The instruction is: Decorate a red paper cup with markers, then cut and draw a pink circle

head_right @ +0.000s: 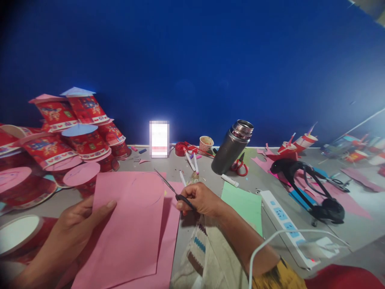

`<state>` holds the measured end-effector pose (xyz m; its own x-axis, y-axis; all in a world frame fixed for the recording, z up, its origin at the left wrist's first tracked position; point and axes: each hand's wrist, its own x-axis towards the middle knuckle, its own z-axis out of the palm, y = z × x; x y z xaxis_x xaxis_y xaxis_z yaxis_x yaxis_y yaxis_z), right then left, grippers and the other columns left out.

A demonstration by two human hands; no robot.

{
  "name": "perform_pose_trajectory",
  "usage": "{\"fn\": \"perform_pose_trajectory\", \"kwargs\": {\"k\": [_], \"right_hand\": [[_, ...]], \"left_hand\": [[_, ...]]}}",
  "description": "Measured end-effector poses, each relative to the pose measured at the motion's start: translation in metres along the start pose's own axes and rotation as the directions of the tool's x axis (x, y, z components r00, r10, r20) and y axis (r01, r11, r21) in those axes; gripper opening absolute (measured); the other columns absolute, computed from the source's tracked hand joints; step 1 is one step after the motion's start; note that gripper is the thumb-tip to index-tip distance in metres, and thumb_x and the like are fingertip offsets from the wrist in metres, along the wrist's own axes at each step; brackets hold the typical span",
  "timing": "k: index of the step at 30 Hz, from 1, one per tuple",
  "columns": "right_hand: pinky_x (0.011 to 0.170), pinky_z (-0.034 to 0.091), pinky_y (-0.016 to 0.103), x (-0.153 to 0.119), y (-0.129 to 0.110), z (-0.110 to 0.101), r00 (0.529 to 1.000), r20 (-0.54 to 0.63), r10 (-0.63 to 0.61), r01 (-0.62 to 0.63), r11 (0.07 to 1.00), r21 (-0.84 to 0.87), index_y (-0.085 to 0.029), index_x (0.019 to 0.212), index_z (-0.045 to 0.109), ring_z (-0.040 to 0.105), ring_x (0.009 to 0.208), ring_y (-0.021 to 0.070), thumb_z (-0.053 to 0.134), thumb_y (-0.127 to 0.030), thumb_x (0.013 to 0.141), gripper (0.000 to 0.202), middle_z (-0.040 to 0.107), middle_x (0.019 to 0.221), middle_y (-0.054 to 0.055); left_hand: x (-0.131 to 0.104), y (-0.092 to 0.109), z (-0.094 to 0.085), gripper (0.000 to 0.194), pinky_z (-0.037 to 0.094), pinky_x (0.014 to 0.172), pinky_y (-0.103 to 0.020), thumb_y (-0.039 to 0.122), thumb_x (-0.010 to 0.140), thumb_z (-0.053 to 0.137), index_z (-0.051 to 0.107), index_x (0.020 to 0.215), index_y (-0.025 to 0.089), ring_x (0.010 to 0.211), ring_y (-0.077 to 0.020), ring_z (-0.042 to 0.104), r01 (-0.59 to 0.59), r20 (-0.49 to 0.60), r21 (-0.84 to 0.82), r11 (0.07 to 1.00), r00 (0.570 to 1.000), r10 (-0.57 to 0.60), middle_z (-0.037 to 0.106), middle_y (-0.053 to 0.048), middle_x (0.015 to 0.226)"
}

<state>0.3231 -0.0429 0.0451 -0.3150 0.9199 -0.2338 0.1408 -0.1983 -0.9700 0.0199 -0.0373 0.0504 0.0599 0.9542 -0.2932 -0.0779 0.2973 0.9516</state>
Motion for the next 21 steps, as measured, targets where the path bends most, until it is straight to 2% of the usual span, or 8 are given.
{"fn": "perform_pose_trajectory", "kwargs": {"k": [7,14,21], "right_hand": [[0.052,0.036,0.023,-0.0026,-0.0025,-0.0026,1.0,-0.002,0.014,-0.014,1.0,-0.015,-0.017,0.071,0.068,0.054,0.056,0.0107,0.093,-0.07,0.06,0.06,0.065,0.061,0.0],[0.049,0.028,0.023,-0.0041,-0.0012,-0.0067,1.0,0.008,0.007,-0.007,0.999,-0.045,-0.016,0.071,0.068,0.05,0.053,0.0098,0.09,-0.075,0.062,0.063,0.064,0.06,0.001],[0.05,0.029,0.023,-0.0049,-0.0044,-0.0063,1.0,0.023,0.008,-0.007,0.999,-0.042,-0.016,0.068,0.066,0.047,0.052,0.009,0.091,-0.071,0.064,0.06,0.063,0.058,0.001]], "left_hand": [[0.0075,-0.0002,-0.0088,0.049,0.06,0.058,-0.027,0.053,0.065,0.095,0.081,0.096,0.018,0.07,-0.025,0.075,-0.079,0.02,0.115,0.99,0.997,0.077,0.083,-0.005,0.081],[0.0068,0.0017,-0.0076,0.056,0.061,0.059,-0.03,0.057,0.06,0.097,0.081,0.097,0.018,0.071,-0.0271,0.075,-0.051,0.015,0.097,0.994,0.999,0.05,0.082,-0.006,0.078],[0.0087,0.001,-0.0089,0.058,0.06,0.057,-0.029,0.063,0.063,0.094,0.081,0.095,0.017,0.069,-0.026,0.073,-0.102,0.009,0.153,0.983,0.995,0.102,0.081,-0.007,0.076]]}}
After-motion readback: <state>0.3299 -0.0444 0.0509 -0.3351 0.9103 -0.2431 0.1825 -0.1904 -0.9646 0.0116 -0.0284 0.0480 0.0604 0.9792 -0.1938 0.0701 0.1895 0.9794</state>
